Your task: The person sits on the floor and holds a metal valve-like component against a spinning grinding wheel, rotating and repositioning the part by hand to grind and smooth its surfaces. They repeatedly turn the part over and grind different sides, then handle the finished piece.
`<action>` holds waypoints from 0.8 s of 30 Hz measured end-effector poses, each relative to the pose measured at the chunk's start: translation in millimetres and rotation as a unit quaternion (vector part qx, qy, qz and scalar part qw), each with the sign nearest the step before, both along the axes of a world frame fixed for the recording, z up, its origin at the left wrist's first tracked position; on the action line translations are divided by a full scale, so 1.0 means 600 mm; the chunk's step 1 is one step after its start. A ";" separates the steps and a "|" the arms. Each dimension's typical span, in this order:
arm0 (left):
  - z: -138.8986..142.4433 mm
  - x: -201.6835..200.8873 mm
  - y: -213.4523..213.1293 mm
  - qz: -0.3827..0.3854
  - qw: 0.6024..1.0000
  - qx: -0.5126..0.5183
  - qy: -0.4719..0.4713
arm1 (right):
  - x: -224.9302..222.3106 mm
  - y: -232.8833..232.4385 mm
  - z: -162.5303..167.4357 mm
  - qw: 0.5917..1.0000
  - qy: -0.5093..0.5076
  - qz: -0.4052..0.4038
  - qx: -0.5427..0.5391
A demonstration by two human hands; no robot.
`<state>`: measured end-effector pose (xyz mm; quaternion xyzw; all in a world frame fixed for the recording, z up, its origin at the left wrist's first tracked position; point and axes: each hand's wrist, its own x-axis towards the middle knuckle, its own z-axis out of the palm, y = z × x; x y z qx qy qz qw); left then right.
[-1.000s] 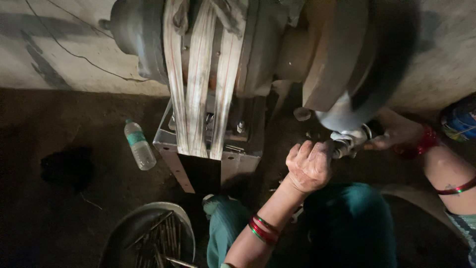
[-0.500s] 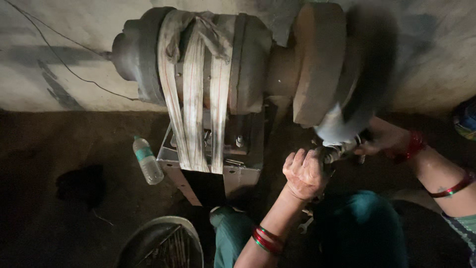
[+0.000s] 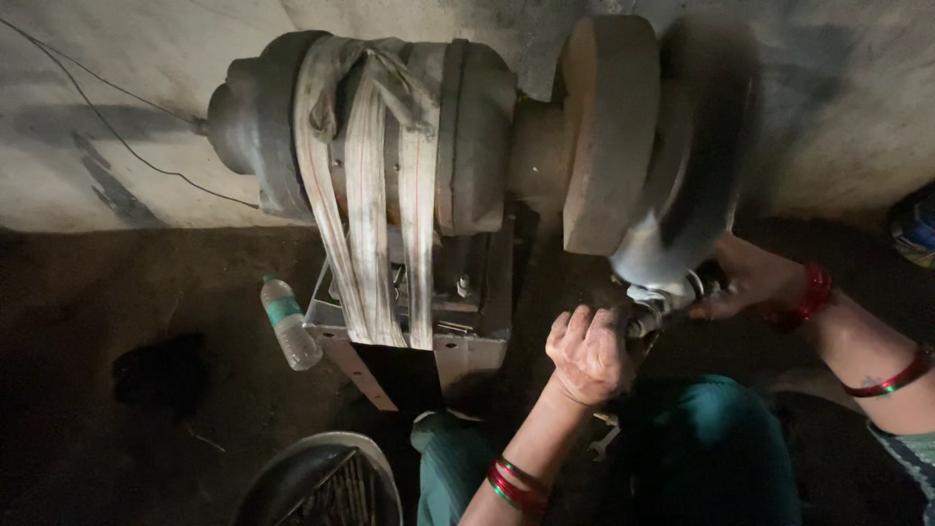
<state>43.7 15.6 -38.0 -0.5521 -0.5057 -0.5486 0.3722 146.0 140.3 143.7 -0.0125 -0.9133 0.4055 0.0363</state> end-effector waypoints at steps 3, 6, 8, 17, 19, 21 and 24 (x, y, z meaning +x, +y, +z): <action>-0.001 0.000 0.003 -0.012 1.000 -0.011 -0.017 | 0.005 0.002 -0.005 0.969 -0.154 -0.166 -0.097; -0.004 -0.004 0.009 0.002 0.998 -0.044 -0.034 | 0.002 -0.001 -0.008 0.995 0.013 -0.076 0.056; -0.007 -0.008 0.010 -0.001 0.998 -0.049 -0.028 | -0.005 -0.005 -0.007 0.992 0.063 -0.020 0.110; -0.004 -0.008 0.018 -0.008 0.995 -0.051 -0.090 | -0.007 -0.017 -0.005 0.993 0.044 -0.090 0.069; -0.002 -0.013 0.012 -0.023 0.995 -0.039 -0.090 | 0.002 -0.017 -0.012 0.995 0.008 -0.095 -0.012; -0.001 -0.016 0.003 -0.061 0.992 -0.036 -0.105 | 0.012 -0.018 -0.024 0.971 -0.085 -0.137 -0.175; -0.004 -0.020 -0.008 -0.132 0.982 -0.039 -0.127 | 0.025 -0.028 -0.048 0.979 0.200 -0.044 0.018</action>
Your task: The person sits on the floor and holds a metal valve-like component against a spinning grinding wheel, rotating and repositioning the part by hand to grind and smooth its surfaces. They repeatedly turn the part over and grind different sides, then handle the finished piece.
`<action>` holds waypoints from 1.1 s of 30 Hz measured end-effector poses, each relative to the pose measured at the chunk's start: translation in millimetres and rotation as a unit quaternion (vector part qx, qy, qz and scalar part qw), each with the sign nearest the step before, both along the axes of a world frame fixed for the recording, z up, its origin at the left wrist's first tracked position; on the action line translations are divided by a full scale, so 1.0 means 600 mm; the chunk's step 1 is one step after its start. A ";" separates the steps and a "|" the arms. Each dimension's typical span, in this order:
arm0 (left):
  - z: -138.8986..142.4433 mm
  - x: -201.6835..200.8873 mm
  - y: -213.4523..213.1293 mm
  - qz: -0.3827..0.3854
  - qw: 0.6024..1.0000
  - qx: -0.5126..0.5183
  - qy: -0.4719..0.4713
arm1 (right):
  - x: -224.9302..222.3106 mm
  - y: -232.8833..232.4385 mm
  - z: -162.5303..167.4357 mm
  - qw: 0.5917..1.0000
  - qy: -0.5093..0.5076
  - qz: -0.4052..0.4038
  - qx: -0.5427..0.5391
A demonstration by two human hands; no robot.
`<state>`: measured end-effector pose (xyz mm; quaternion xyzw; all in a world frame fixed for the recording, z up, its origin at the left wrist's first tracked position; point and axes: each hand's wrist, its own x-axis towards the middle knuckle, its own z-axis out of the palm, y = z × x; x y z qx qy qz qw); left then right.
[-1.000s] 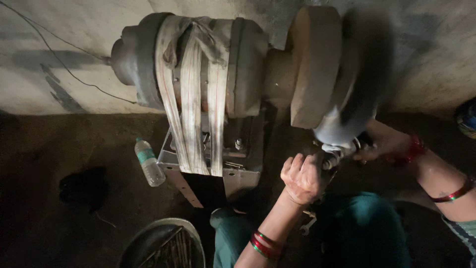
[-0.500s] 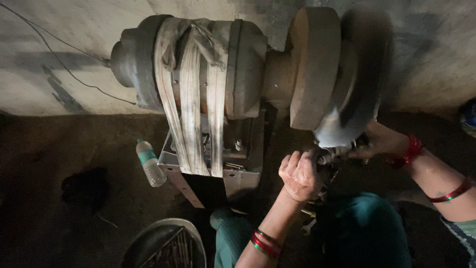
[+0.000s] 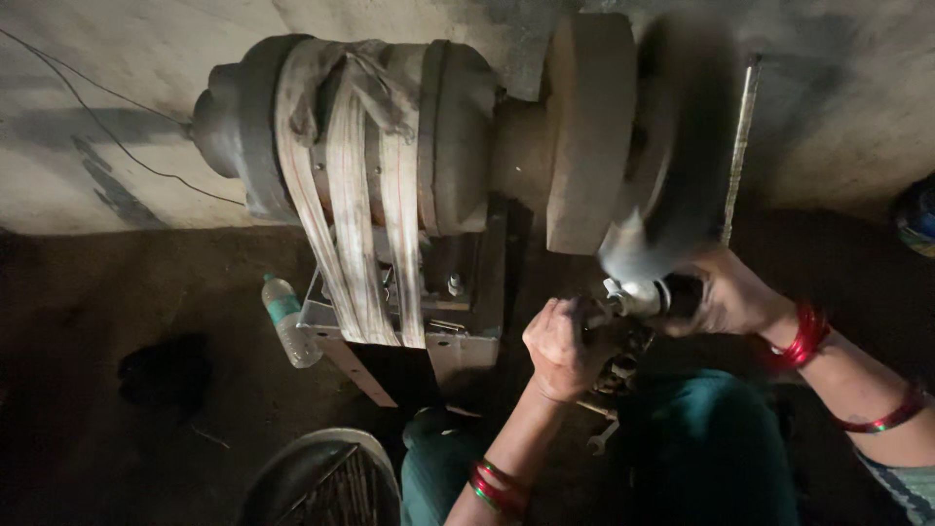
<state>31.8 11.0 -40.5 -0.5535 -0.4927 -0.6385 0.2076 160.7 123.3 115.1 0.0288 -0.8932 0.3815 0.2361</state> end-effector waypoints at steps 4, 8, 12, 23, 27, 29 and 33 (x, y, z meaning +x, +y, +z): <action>-0.019 0.004 0.003 -0.030 0.998 0.003 -0.053 | 0.012 -0.017 -0.028 0.976 0.139 -0.034 0.164; -0.051 0.008 0.011 -0.062 0.985 -0.067 -0.147 | 0.039 -0.034 -0.041 0.908 0.069 -0.213 0.354; -0.064 0.011 0.011 -0.083 0.983 -0.045 -0.160 | 0.055 -0.050 -0.048 0.884 0.044 -0.259 0.387; -0.008 0.002 -0.005 -0.062 0.984 -0.090 -0.137 | 0.035 -0.025 -0.037 0.988 -0.022 -0.132 0.072; 0.017 0.003 -0.006 -0.076 0.976 -0.120 -0.167 | 0.023 -0.022 -0.018 0.990 -0.076 -0.117 0.012; 0.030 0.006 -0.002 -0.104 0.962 -0.131 -0.215 | 0.015 -0.025 -0.010 0.992 -0.073 -0.102 -0.012; 0.049 -0.001 0.004 -0.134 0.936 -0.167 -0.280 | -0.002 -0.035 -0.003 0.985 -0.099 -0.114 -0.076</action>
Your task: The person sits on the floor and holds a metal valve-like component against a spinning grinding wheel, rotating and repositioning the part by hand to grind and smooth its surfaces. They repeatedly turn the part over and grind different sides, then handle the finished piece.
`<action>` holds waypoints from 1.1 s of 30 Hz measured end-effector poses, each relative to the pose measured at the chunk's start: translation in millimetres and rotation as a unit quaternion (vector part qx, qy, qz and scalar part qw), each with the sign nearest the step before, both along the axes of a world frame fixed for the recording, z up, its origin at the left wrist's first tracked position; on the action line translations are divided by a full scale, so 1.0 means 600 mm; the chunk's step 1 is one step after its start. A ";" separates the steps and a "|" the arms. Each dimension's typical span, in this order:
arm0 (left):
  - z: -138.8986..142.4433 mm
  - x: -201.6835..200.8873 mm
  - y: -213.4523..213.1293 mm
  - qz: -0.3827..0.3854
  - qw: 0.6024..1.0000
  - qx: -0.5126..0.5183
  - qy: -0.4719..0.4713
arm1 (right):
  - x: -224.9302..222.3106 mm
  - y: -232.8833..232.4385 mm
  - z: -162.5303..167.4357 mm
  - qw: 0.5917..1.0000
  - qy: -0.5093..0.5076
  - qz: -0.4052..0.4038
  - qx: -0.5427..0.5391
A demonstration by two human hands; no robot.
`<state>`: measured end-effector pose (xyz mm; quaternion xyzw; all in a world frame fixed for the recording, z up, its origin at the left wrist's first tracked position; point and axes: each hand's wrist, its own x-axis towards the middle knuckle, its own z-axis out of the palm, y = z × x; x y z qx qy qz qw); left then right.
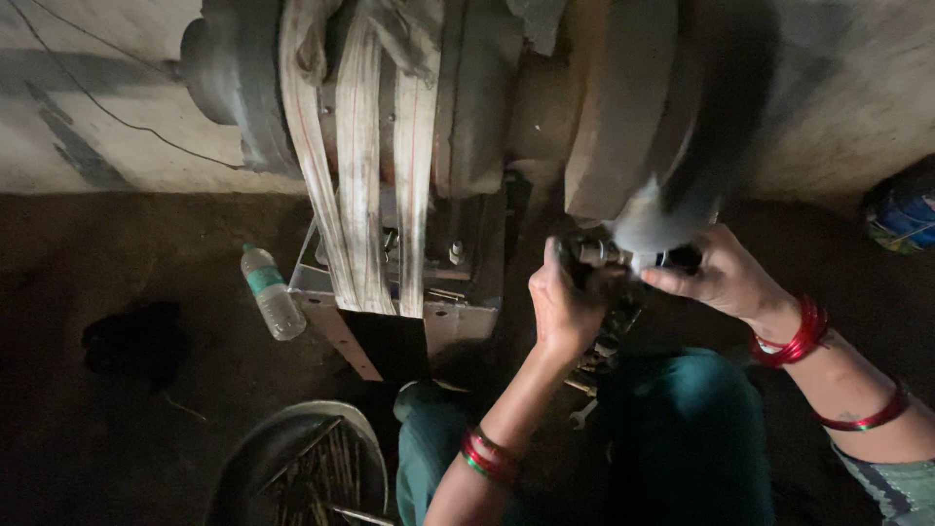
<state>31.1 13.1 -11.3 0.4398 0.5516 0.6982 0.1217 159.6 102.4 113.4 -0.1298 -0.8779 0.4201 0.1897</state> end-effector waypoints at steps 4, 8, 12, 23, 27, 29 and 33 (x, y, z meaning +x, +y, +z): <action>0.007 0.003 0.010 0.017 0.998 0.047 -0.047 | -0.004 -0.004 -0.001 0.997 0.024 -0.010 0.067; 0.006 0.005 0.010 -0.021 0.993 0.007 -0.114 | 0.011 0.003 -0.013 0.991 0.001 -0.031 0.133; 0.003 0.007 0.000 -0.023 0.996 0.060 -0.057 | 0.036 -0.001 -0.026 0.990 0.003 -0.050 0.133; -0.003 0.005 0.008 -0.047 0.994 0.056 -0.085 | 0.037 0.012 -0.021 0.997 -0.033 -0.039 0.064; -0.006 -0.004 0.008 -0.067 0.994 0.075 -0.050 | 0.020 0.009 -0.003 0.999 -0.032 -0.005 -0.027; -0.009 -0.002 0.009 -0.038 0.996 0.074 -0.030 | 0.016 0.007 0.005 0.996 -0.043 -0.011 -0.077; -0.018 0.005 0.013 -0.014 0.997 0.055 -0.057 | 0.006 0.003 0.020 0.986 -0.088 -0.024 -0.141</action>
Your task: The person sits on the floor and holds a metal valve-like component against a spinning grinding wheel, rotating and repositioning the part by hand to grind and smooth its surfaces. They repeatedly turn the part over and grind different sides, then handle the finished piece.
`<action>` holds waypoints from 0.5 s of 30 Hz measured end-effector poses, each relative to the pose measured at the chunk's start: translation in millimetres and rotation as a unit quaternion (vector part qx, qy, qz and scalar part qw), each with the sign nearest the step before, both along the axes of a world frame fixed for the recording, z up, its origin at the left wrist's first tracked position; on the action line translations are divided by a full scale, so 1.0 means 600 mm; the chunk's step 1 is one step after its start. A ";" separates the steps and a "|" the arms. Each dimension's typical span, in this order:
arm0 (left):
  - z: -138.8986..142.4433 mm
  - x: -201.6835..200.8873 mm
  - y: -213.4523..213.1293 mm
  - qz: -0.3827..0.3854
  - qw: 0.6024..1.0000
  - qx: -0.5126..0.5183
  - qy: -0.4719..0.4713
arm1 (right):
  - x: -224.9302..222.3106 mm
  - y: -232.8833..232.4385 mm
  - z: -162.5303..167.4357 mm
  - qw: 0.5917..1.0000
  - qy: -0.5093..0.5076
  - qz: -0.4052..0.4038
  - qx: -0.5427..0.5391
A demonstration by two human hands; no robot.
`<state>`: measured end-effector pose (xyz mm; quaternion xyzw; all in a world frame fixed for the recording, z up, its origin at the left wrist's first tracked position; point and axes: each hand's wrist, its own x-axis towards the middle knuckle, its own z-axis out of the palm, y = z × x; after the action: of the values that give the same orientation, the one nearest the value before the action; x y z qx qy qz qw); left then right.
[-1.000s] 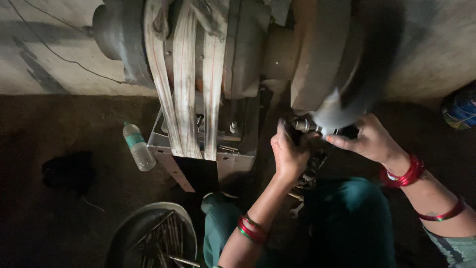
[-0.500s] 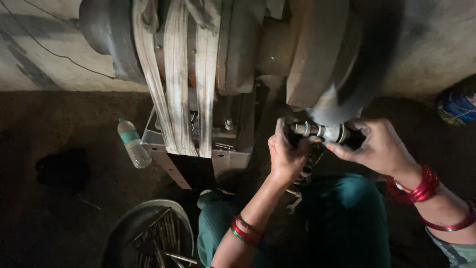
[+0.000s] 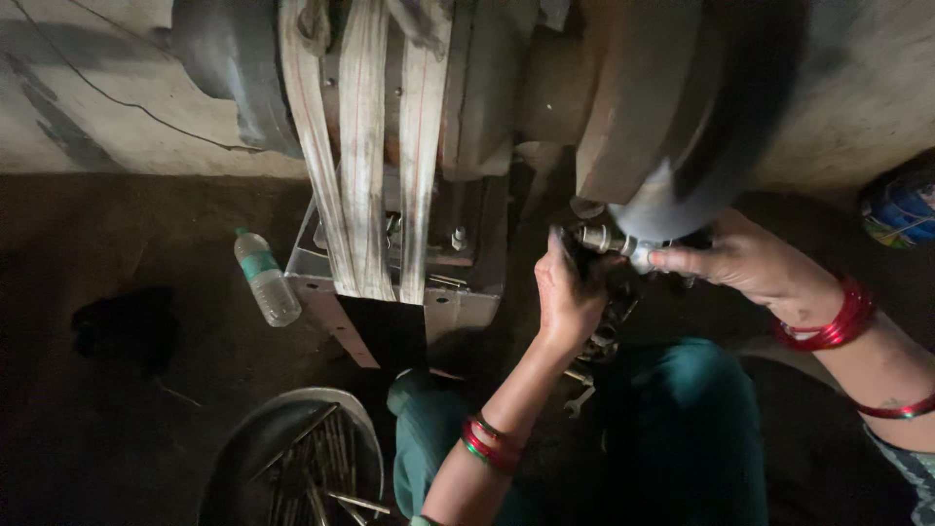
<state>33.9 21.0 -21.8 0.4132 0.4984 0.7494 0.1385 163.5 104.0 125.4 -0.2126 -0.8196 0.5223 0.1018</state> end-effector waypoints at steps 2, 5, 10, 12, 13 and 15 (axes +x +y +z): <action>-0.001 0.001 0.004 -0.007 1.000 -0.003 -0.014 | -0.004 -0.002 0.005 0.999 -0.019 -0.010 -0.044; 0.000 0.001 0.006 -0.003 0.999 -0.020 -0.038 | -0.012 -0.007 0.008 0.999 0.019 0.018 -0.021; 0.005 -0.002 0.009 0.001 0.999 0.003 -0.037 | -0.022 -0.011 0.013 0.997 -0.045 -0.032 -0.051; 0.005 -0.003 0.010 0.006 1.000 0.014 -0.025 | -0.023 -0.009 0.012 0.996 -0.055 -0.050 -0.059; 0.004 -0.003 0.010 0.003 0.999 0.006 -0.031 | -0.023 -0.009 0.011 0.994 -0.059 -0.059 -0.068; 0.003 -0.004 0.010 -0.003 0.999 -0.010 -0.043 | -0.020 -0.009 0.007 0.991 -0.065 -0.078 -0.086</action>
<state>31.7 26.8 -20.1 0.3810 0.4979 0.7611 0.1664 151.3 98.5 129.6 -0.3174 -0.7572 0.5665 0.0706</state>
